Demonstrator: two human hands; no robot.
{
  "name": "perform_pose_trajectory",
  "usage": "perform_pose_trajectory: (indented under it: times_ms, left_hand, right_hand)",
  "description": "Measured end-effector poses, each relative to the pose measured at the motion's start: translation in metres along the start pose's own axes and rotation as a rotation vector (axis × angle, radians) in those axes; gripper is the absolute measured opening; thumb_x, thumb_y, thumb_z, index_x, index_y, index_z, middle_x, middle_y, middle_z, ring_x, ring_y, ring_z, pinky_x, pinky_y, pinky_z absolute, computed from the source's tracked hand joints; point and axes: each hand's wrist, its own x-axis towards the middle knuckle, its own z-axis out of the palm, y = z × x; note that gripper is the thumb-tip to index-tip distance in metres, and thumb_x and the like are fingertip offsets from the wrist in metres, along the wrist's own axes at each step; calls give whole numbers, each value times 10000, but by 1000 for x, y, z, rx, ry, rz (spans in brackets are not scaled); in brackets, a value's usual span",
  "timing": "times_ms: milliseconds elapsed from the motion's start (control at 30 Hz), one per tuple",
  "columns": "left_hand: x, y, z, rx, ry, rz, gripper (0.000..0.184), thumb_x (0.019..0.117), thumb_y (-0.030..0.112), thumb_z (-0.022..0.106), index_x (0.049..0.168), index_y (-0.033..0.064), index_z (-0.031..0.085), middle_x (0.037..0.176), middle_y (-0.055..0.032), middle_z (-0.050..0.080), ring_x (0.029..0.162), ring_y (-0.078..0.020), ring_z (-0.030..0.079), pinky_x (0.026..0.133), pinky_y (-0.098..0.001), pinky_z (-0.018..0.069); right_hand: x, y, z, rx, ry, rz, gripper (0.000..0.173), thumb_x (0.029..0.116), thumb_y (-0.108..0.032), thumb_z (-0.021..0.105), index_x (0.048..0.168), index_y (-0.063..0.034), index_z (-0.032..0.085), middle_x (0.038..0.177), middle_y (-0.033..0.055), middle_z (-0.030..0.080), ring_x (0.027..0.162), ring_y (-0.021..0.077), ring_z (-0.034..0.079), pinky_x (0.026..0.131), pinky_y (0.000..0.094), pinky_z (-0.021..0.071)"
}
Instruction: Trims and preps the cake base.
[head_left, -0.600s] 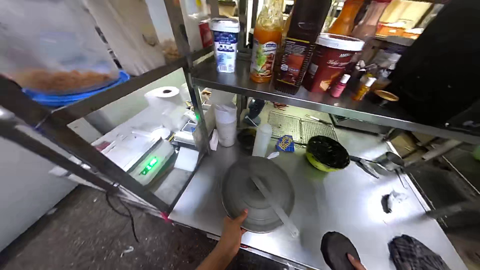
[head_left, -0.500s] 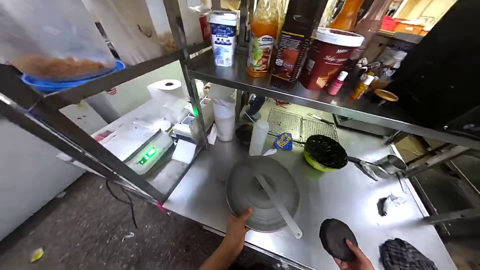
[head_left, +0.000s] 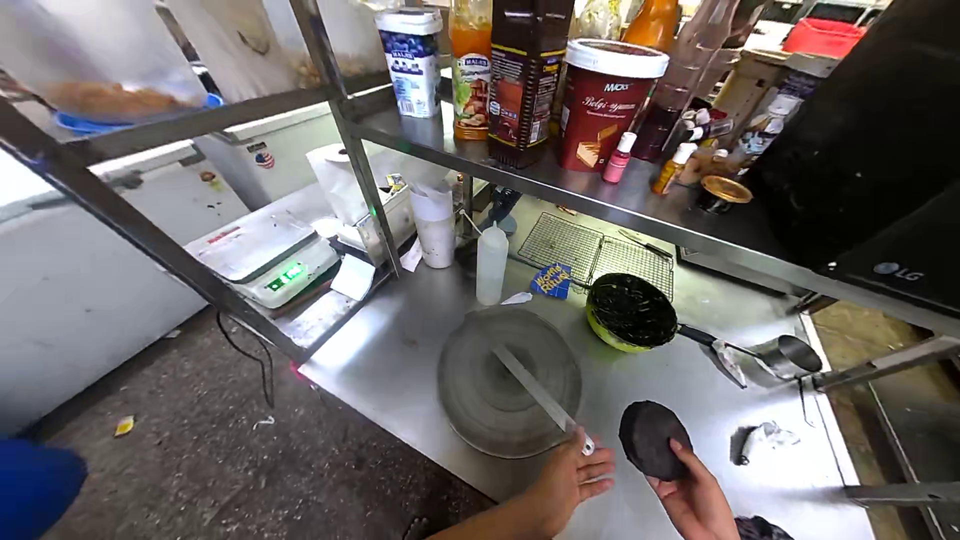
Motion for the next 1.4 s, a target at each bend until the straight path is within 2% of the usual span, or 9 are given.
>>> perform_pose_trajectory:
  times_ms: [133, 367, 500, 767, 1033, 1167, 1233, 1300, 1400]
  left_hand:
    - [-12, 7, 10, -39, 88, 13, 354, 1136, 291, 317, 1160, 30, 556, 1041, -76, 725, 917, -165, 718, 835, -324, 588]
    - [-120, 49, -50, 276, 214, 188, 321, 1108, 191, 337, 1060, 21, 605, 883, -44, 744, 710, -112, 700, 667, -283, 594]
    - [-144, 61, -101, 526, 270, 392, 309, 1076, 168, 404, 972, 42, 666, 810, 19, 731, 562, 2, 572, 526, -180, 472]
    - [-130, 88, -151, 757, 178, 533, 357, 1073, 278, 472, 950, 44, 712, 806, 26, 711, 598, -7, 562, 591, -226, 494]
    - [-117, 119, -173, 860, 101, 543, 397, 1077, 317, 458, 920, 56, 712, 747, 22, 673, 592, -17, 555, 591, -228, 489]
    - [-115, 124, -173, 978, 87, 572, 435, 1073, 347, 465, 918, 38, 729, 765, -36, 699, 629, -89, 608, 636, -318, 527]
    - [-112, 127, -166, 1048, 57, 620, 449, 1071, 358, 469, 897, 35, 728, 762, -57, 706, 659, -122, 643, 662, -357, 544]
    - [-107, 131, -152, 1103, 0, 649, 460, 1068, 371, 481, 875, 25, 713, 751, -78, 708, 674, -161, 676, 680, -409, 568]
    - [-96, 133, -119, 1175, -168, 646, 471, 1060, 372, 501, 849, -3, 691, 714, -125, 679, 674, -239, 681, 681, -482, 566]
  right_hand:
    - [13, -6, 11, -74, -44, -19, 294, 1043, -172, 440, 1325, -97, 474, 1061, 119, 690, 873, 208, 730, 674, 363, 635]
    - [30, 7, 96, -421, -255, -118, 578, 949, -80, 590, 1491, -58, 389, 1164, 200, 662, 918, 263, 716, 705, 394, 627]
    - [41, 31, 163, -633, -405, -91, 671, 919, -98, 693, 1516, -89, 388, 1207, 208, 651, 960, 293, 698, 765, 431, 610]
    - [48, 59, 210, -795, -415, -51, 675, 895, -121, 744, 1492, -88, 428, 1143, 208, 663, 877, 274, 698, 717, 398, 613]
    - [43, 55, 217, -1115, -373, -121, 680, 874, -240, 773, 1469, -109, 471, 1118, 180, 687, 933, 255, 697, 809, 419, 591]
    - [36, 30, 211, -1495, -240, -379, 869, 841, -537, 750, 1531, -104, 449, 1454, 199, 536, 1305, 359, 548, 1065, 577, 464]
    - [24, 21, 200, -1441, -184, -489, 872, 845, -564, 718, 1527, -87, 457, 1531, 212, 458, 1392, 383, 463, 1098, 601, 420]
    - [0, 24, 191, -1230, -249, -545, 772, 896, -504, 665, 1484, -39, 482, 1429, 154, 573, 1305, 272, 567, 1035, 474, 518]
    - [-38, 44, 183, -833, -610, -392, 847, 941, -607, 611, 1473, 26, 428, 1274, 129, 690, 1167, 247, 671, 994, 418, 558]
